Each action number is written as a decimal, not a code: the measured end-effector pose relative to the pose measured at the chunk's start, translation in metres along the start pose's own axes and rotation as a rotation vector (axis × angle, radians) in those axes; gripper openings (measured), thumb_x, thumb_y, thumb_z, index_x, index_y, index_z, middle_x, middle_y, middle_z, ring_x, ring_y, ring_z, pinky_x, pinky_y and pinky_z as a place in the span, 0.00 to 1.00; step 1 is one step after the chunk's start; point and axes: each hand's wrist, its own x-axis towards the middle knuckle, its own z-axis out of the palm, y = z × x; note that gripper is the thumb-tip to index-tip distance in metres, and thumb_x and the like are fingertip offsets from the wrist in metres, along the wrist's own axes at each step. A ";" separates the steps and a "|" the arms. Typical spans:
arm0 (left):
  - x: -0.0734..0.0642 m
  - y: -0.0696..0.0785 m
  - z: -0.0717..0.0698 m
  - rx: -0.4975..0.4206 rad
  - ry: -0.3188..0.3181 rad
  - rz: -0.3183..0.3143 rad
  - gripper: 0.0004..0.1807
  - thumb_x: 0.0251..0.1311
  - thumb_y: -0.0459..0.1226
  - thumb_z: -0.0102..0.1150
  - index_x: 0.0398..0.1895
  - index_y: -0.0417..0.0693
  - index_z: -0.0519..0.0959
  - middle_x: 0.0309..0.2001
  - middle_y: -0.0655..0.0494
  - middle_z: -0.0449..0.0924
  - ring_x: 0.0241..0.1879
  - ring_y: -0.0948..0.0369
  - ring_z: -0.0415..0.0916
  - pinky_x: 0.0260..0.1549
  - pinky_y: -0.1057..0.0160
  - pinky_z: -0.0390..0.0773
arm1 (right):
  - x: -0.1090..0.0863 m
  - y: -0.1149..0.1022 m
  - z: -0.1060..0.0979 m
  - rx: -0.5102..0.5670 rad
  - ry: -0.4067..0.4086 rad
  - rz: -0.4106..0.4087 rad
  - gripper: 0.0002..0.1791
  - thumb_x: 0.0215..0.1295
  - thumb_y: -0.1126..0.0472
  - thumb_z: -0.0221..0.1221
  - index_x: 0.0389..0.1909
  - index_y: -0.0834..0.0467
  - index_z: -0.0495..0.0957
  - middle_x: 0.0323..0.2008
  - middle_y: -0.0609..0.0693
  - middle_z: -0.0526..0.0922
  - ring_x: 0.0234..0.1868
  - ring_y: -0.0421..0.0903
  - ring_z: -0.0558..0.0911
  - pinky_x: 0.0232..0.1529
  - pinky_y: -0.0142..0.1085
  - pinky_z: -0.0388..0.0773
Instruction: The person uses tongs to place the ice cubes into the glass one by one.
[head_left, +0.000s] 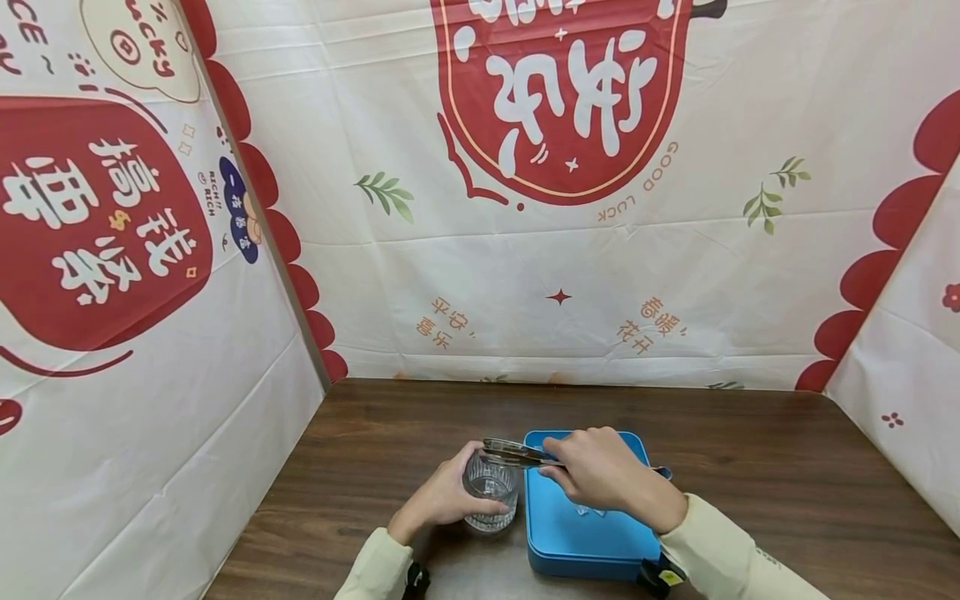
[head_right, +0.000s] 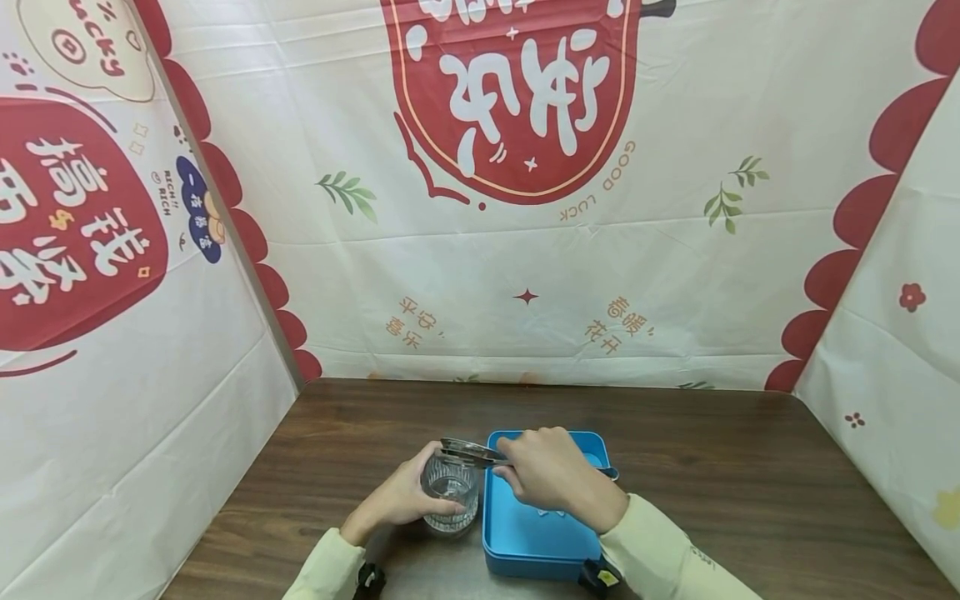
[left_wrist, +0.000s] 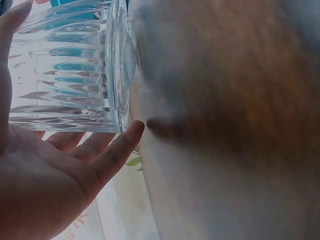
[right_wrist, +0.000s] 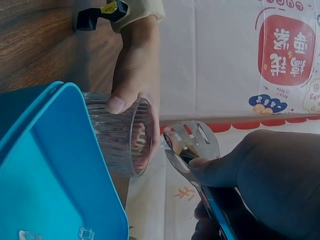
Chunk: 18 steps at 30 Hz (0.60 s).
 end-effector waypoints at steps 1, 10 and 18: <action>0.000 0.000 0.000 0.008 0.003 0.001 0.49 0.44 0.59 0.76 0.68 0.54 0.63 0.49 0.56 0.77 0.45 0.61 0.76 0.46 0.56 0.75 | 0.000 0.000 0.000 0.001 0.000 0.000 0.13 0.68 0.49 0.60 0.27 0.48 0.73 0.12 0.37 0.60 0.13 0.33 0.60 0.16 0.29 0.57; 0.000 0.000 0.001 -0.024 0.008 0.026 0.50 0.43 0.57 0.77 0.69 0.56 0.63 0.51 0.54 0.78 0.48 0.58 0.77 0.47 0.57 0.75 | -0.001 0.001 -0.001 0.014 -0.013 0.015 0.13 0.68 0.46 0.59 0.31 0.50 0.75 0.12 0.38 0.60 0.13 0.33 0.60 0.15 0.29 0.57; 0.001 -0.002 0.002 -0.036 0.016 0.009 0.48 0.43 0.56 0.78 0.67 0.55 0.64 0.47 0.53 0.80 0.43 0.59 0.78 0.42 0.60 0.77 | -0.006 0.007 -0.008 0.002 -0.032 0.081 0.20 0.66 0.43 0.61 0.45 0.56 0.80 0.18 0.39 0.74 0.15 0.33 0.67 0.17 0.30 0.63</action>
